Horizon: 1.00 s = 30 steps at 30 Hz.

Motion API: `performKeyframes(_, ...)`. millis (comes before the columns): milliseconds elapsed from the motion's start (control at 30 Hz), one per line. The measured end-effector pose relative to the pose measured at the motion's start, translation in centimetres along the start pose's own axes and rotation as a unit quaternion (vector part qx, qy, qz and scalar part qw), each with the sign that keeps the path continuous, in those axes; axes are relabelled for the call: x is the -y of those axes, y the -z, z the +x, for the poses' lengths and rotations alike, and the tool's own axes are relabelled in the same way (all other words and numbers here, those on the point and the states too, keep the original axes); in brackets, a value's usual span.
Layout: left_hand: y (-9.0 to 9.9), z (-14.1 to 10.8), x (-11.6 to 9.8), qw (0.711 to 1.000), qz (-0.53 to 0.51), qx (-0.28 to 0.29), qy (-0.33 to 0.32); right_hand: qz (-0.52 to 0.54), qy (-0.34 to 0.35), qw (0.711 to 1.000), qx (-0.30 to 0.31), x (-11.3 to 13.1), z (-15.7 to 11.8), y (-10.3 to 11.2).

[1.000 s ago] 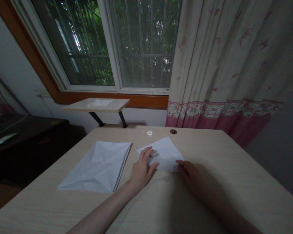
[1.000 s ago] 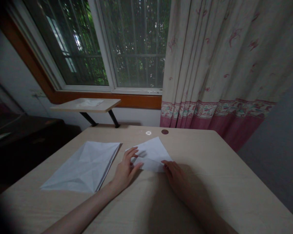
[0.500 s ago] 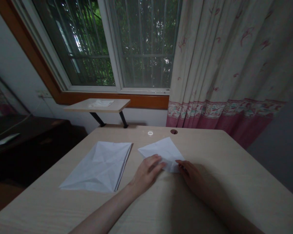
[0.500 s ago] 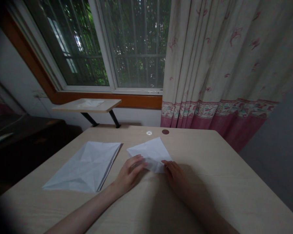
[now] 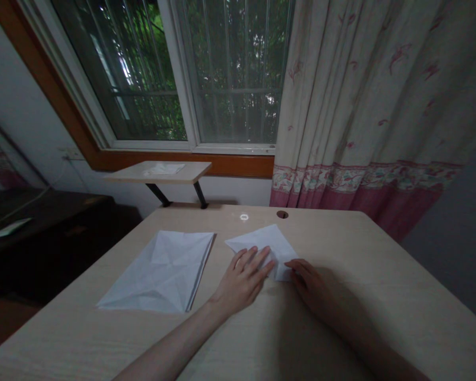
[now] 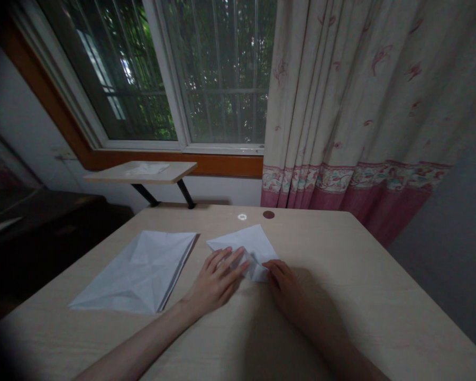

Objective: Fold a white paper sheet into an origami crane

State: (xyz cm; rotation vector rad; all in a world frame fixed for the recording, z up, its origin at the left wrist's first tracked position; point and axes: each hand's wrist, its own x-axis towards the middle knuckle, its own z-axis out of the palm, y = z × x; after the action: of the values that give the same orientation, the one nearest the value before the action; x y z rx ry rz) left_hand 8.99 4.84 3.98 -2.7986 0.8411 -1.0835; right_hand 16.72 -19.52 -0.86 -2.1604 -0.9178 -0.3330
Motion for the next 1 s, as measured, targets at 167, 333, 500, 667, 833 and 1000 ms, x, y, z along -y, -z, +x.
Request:
performKeyframes(167, -0.1, 0.2, 0.0, 0.998, 0.036, 0.033, 0.033, -0.022, 0.029, 0.999, 0.003, -0.5, -0.2, -0.3)
performKeyframes(333, -0.3, 0.2, 0.2, 0.997, 0.032, 0.058, 0.045, -0.043, 0.036, 0.998, 0.000, -0.5, -0.2, -0.3)
performKeyframes(500, -0.8, -0.1, 0.0, 0.994, 0.015, 0.091, 0.060, -0.072, 0.034, 0.996, 0.032, -0.5, -0.2, 0.0)
performKeyframes(667, -1.0, -0.2, 0.0, 0.991, 0.013, 0.115, 0.071, -0.105, 0.035, 0.992, 0.063, -0.7, -0.5, -0.1)
performKeyframes(833, -0.6, -0.3, 0.4, 0.990, 0.027, 0.134, 0.024, -0.142, 0.048, 0.986, 0.078, -0.6, -0.6, -0.1)
performKeyframes(1000, -0.6, -0.5, 0.3, 0.989, 0.041, 0.137, 0.035, -0.175, 0.070, 0.979, 0.074, 0.0, -0.5, 0.2)
